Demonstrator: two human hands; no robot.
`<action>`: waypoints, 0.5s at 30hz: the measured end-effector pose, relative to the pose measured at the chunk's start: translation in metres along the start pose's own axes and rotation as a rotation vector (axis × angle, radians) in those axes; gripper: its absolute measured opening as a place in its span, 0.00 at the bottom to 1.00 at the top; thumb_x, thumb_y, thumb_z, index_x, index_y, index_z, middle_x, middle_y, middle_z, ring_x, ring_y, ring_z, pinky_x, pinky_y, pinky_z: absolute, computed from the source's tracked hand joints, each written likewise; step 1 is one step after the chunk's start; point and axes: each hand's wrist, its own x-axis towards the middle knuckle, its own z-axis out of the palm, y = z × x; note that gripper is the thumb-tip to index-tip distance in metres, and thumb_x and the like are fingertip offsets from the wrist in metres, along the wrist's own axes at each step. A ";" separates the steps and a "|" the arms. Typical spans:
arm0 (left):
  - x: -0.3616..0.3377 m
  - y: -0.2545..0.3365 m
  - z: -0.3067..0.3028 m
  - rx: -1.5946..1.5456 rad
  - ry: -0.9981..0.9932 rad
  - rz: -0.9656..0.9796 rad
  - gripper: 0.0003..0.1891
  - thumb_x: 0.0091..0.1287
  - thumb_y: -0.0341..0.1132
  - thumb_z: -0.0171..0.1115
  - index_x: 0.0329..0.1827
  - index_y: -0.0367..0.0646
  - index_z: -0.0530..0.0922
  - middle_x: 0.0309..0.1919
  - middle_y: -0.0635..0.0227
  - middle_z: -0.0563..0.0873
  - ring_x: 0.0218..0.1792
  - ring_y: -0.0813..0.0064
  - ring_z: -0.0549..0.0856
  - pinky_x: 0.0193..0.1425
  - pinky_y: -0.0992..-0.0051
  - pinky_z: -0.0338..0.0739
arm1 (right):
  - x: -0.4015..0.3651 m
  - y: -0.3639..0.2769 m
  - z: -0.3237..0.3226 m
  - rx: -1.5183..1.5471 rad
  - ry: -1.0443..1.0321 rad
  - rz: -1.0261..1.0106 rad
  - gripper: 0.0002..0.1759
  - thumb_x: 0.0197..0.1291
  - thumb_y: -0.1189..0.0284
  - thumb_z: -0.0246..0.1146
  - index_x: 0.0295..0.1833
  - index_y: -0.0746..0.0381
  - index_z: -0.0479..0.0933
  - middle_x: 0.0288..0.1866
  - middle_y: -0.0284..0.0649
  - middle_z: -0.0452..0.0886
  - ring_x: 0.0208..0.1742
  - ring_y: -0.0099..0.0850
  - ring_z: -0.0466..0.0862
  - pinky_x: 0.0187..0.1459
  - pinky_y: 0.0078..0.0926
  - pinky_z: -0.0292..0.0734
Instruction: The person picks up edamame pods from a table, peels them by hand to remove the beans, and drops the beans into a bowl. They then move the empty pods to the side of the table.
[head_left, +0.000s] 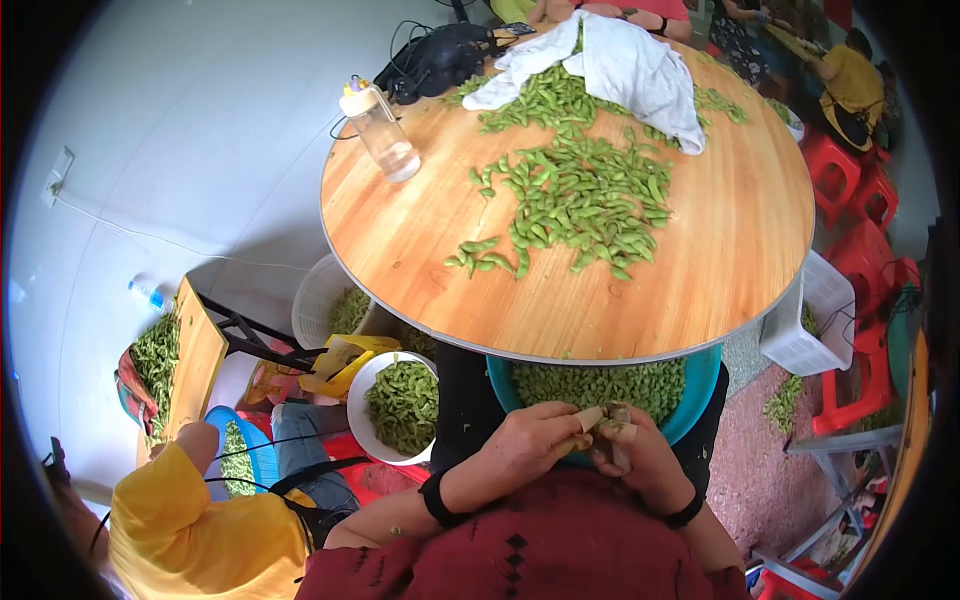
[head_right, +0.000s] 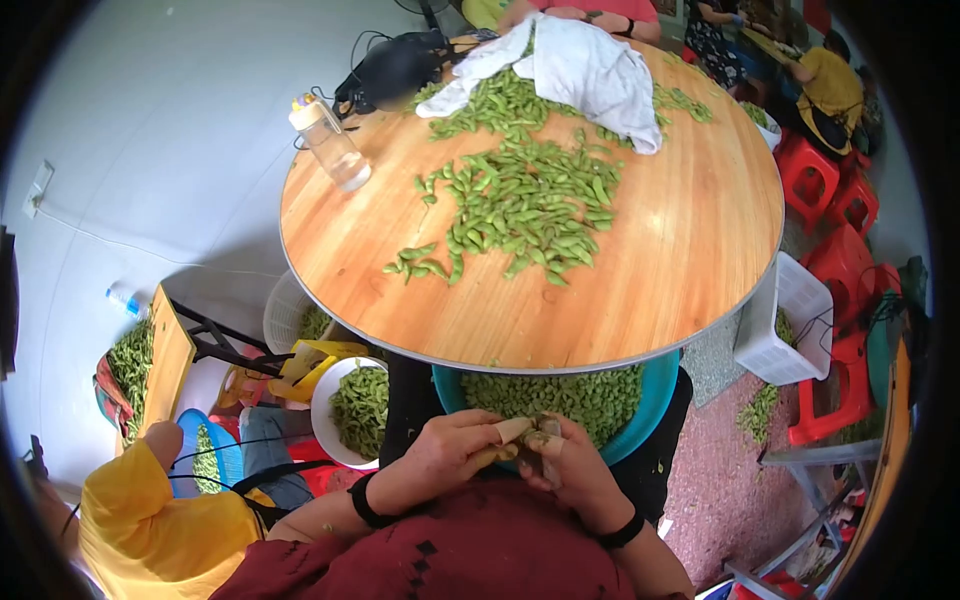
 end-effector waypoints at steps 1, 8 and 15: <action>-0.001 -0.001 -0.001 0.004 0.007 0.002 0.13 0.59 0.27 0.69 0.47 0.38 0.83 0.37 0.58 0.84 0.35 0.62 0.86 0.37 0.71 0.82 | 0.000 -0.001 0.002 -0.006 -0.006 0.000 0.09 0.64 0.75 0.56 0.49 0.64 0.73 0.30 0.37 0.79 0.21 0.19 0.73 0.18 0.16 0.63; -0.005 0.003 -0.009 -0.072 -0.052 -0.146 0.08 0.59 0.30 0.70 0.41 0.41 0.83 0.36 0.61 0.85 0.33 0.61 0.86 0.36 0.72 0.81 | 0.017 0.015 0.001 -0.678 0.109 -0.264 0.10 0.57 0.78 0.57 0.45 0.65 0.75 0.29 0.37 0.78 0.25 0.23 0.78 0.22 0.23 0.69; -0.027 -0.011 -0.082 0.292 0.164 -0.369 0.07 0.57 0.27 0.70 0.38 0.40 0.84 0.31 0.60 0.86 0.32 0.65 0.86 0.36 0.71 0.80 | 0.032 0.019 -0.017 -0.951 0.157 -0.140 0.08 0.55 0.78 0.57 0.41 0.65 0.76 0.28 0.32 0.77 0.26 0.20 0.76 0.27 0.21 0.74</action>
